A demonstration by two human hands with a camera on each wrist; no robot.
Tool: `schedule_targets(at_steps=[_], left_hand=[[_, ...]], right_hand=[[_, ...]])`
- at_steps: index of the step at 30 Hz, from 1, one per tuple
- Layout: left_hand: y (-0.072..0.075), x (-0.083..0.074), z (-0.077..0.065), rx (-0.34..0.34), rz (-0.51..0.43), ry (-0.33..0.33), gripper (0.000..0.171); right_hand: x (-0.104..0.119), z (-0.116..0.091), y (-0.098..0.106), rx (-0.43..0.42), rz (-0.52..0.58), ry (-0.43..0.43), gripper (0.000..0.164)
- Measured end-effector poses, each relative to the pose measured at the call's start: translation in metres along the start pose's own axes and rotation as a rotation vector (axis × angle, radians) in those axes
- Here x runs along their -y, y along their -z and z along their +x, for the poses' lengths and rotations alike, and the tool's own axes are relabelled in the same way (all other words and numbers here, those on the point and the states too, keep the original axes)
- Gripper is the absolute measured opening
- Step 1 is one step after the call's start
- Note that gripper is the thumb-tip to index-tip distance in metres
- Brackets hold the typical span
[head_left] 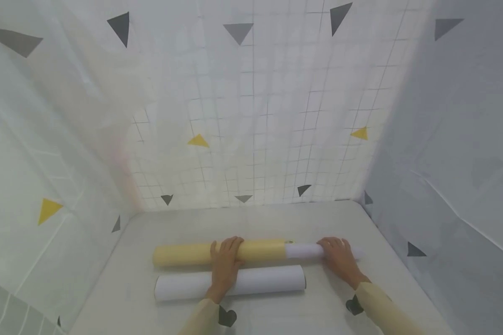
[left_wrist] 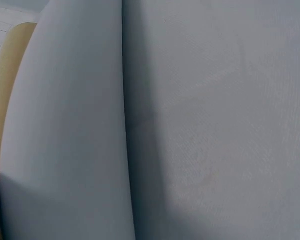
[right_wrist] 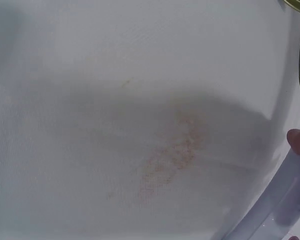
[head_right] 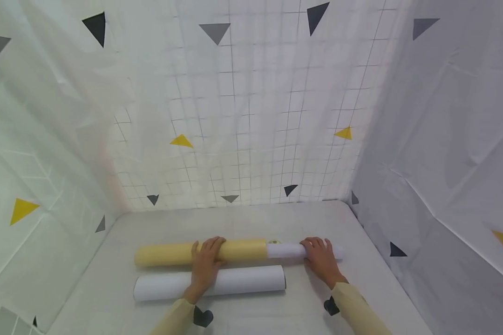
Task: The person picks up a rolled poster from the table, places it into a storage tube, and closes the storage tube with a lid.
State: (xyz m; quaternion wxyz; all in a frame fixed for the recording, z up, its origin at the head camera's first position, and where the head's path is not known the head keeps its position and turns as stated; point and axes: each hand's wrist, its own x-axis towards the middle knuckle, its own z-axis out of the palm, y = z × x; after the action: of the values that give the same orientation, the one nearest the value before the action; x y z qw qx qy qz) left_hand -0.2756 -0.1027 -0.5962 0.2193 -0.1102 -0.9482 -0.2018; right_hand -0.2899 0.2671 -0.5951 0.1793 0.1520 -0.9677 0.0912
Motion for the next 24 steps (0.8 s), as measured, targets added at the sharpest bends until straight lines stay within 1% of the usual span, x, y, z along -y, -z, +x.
schedule_targets(at_steps=[3,7,13,16,20,24], left_hand=[[0.000,0.000,-0.001,-0.008,0.001,-0.003,0.071],[0.001,-0.001,-0.002,-0.020,-0.010,-0.009,0.070],[-0.001,-0.001,-0.001,-0.016,0.000,-0.010,0.070],[-0.003,0.000,0.000,-0.015,0.016,-0.010,0.070],[-0.003,0.001,0.001,-0.011,0.027,-0.010,0.071],[-0.002,0.001,0.001,-0.005,0.021,0.000,0.071]], right_hand=[[0.004,0.002,0.001,0.005,-0.005,0.023,0.044],[0.008,0.004,0.001,0.007,0.020,0.044,0.048],[0.015,0.008,0.002,-0.018,0.059,0.084,0.051],[0.019,0.012,0.002,-0.010,0.061,0.083,0.053],[0.023,0.018,-0.001,0.021,0.085,0.065,0.059],[0.028,0.023,-0.003,0.019,0.127,0.071,0.062]])
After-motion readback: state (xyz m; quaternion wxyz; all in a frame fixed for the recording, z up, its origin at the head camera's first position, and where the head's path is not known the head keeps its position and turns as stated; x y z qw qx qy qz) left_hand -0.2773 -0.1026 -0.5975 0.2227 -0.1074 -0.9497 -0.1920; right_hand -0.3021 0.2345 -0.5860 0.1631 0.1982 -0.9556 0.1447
